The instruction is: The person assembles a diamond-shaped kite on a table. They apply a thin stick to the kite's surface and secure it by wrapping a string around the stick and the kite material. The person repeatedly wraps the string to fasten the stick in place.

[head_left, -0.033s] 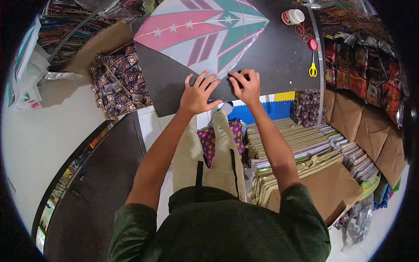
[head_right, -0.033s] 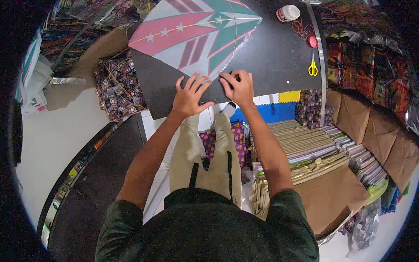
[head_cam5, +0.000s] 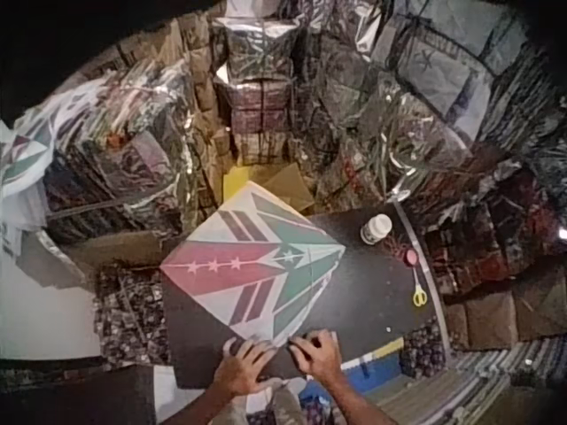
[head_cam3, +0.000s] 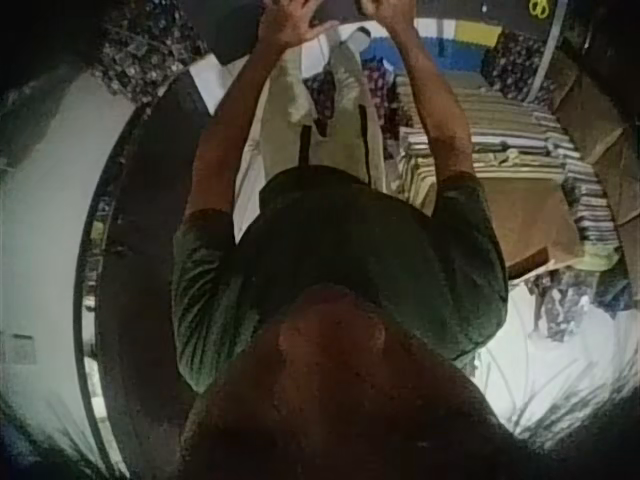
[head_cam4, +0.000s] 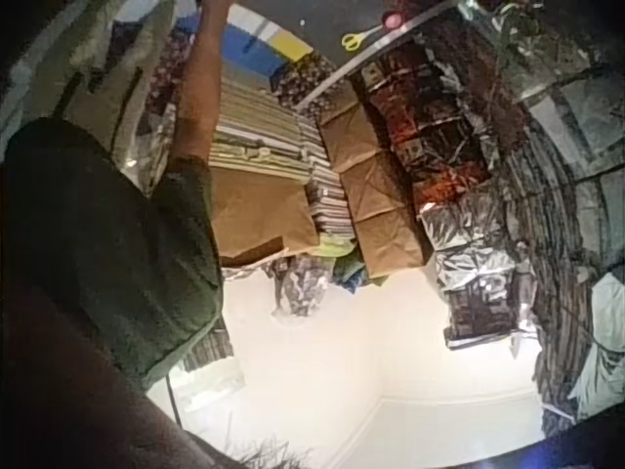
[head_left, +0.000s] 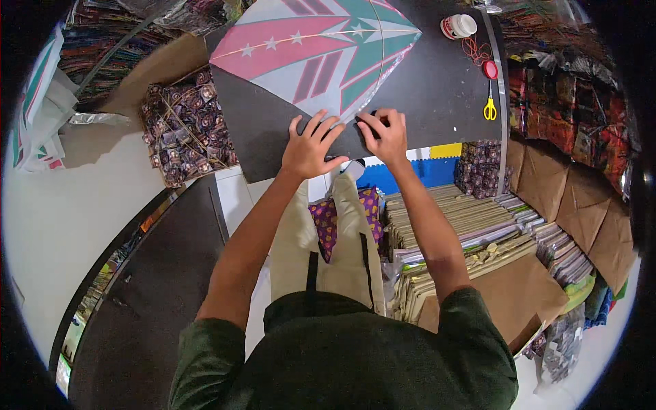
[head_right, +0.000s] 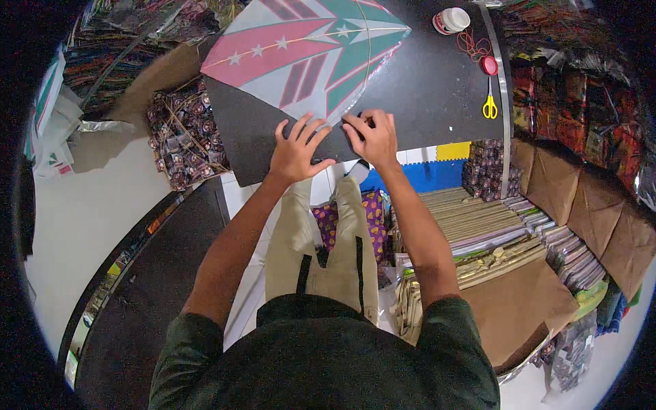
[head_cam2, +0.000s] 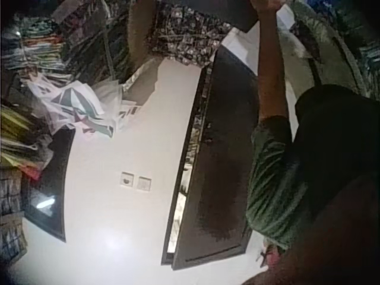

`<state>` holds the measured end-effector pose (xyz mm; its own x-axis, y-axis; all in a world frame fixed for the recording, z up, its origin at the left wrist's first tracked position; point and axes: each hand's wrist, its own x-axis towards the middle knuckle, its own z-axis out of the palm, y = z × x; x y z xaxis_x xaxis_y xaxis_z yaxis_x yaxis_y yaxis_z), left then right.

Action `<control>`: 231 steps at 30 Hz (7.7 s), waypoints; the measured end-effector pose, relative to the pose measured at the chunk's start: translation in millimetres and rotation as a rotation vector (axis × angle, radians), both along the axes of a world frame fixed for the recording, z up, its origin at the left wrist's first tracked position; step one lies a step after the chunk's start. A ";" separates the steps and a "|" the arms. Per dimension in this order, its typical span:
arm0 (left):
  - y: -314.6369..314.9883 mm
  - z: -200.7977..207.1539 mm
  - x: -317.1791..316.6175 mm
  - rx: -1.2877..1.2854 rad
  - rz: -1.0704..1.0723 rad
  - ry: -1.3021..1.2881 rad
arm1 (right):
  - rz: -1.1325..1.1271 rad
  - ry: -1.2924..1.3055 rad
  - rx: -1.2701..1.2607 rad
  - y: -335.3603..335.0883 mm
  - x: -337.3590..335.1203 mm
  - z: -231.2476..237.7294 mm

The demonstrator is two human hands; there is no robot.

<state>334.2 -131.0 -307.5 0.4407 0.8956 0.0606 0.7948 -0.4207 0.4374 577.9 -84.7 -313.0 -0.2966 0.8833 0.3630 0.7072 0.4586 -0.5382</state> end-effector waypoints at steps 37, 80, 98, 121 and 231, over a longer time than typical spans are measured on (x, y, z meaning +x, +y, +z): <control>-0.7 -0.6 -1.4 -0.023 -0.008 -0.004 | 0.072 -0.096 -0.011 -1.5 0.4 -1.7; -0.2 1.7 0.5 -0.013 -0.009 0.018 | -0.154 0.028 -0.132 -1.6 -5.2 -3.5; -3.8 -3.9 -6.8 0.059 0.030 -0.132 | -0.185 0.064 -0.066 -16.0 -19.6 3.9; 2.1 6.7 -2.6 -0.013 -0.016 -0.036 | -0.266 -0.034 -0.113 -48.2 -43.4 -6.7; -2.7 -4.7 -3.7 0.019 -0.010 -0.057 | -0.205 -0.127 -0.156 -48.7 -37.7 4.2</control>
